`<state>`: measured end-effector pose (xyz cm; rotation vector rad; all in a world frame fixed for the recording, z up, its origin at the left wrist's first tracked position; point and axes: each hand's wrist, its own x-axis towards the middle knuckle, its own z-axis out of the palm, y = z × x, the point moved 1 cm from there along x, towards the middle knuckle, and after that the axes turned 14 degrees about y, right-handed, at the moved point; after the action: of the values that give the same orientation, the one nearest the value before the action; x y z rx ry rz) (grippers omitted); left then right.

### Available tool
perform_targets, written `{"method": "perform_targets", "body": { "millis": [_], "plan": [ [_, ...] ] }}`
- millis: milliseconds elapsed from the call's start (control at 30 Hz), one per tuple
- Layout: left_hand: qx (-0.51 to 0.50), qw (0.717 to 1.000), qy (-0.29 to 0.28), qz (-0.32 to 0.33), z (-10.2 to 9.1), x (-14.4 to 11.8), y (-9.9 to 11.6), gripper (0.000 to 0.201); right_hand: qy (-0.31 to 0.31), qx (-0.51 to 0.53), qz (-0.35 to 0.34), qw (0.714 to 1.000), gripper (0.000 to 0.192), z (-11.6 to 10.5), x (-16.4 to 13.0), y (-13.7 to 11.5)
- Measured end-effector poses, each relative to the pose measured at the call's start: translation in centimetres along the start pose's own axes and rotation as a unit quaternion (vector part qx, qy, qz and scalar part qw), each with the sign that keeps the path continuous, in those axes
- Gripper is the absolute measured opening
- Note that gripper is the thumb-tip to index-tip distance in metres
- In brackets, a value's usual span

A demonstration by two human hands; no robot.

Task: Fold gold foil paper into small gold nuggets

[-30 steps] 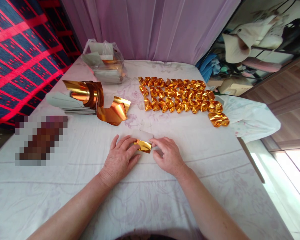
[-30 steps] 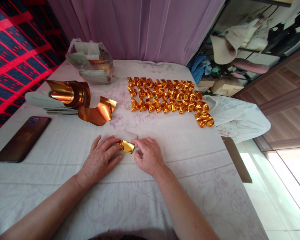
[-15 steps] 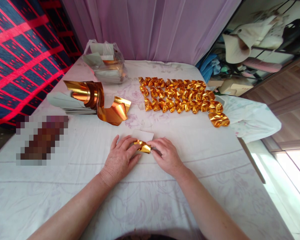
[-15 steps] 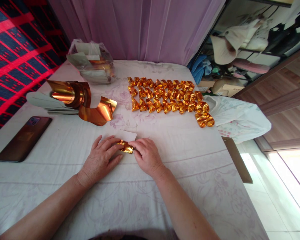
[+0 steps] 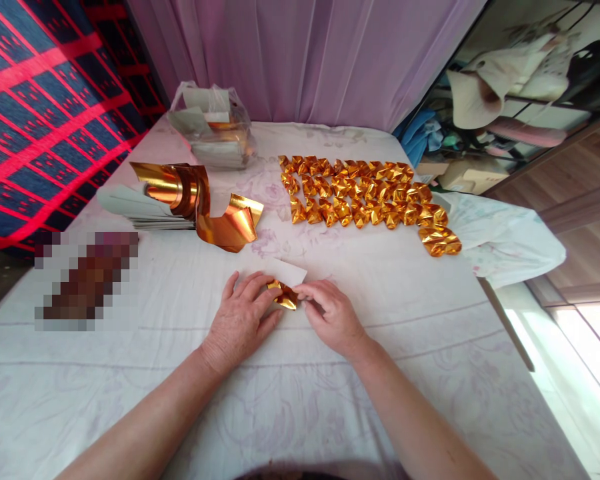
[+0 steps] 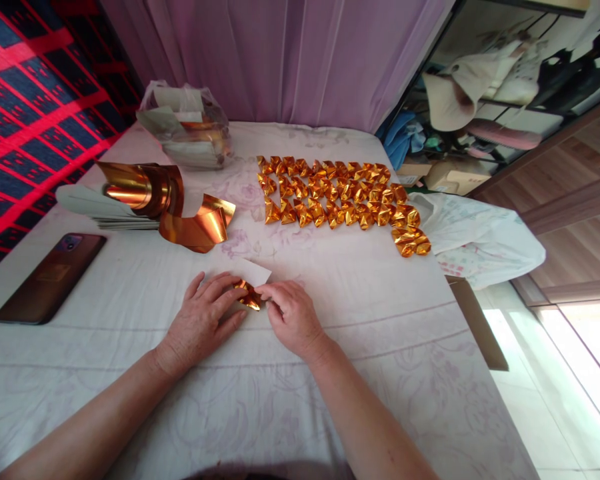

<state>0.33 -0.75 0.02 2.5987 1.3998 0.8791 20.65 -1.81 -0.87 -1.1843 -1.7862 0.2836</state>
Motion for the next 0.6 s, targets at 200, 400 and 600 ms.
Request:
{"method": "perform_targets", "body": {
  "millis": [200, 400, 600],
  "plan": [
    [-0.006, 1.0, -0.002, -0.001, 0.0, -0.03, -0.1, 0.027, -0.001, -0.019, -0.01, 1.0, 0.038, 0.43, -0.14, -0.15],
    [-0.008, 1.0, -0.002, -0.007, -0.03, 0.01, -0.08, 0.028, -0.014, -0.039, -0.005, 0.999, 0.04, 0.48, -0.2, -0.08],
    [-0.005, 1.0, 0.004, -0.004, 0.01, 0.06, -0.01, 0.029, 0.005, -0.018, 0.009, 1.0, 0.036, 0.48, -0.2, -0.16]
  ]
}}
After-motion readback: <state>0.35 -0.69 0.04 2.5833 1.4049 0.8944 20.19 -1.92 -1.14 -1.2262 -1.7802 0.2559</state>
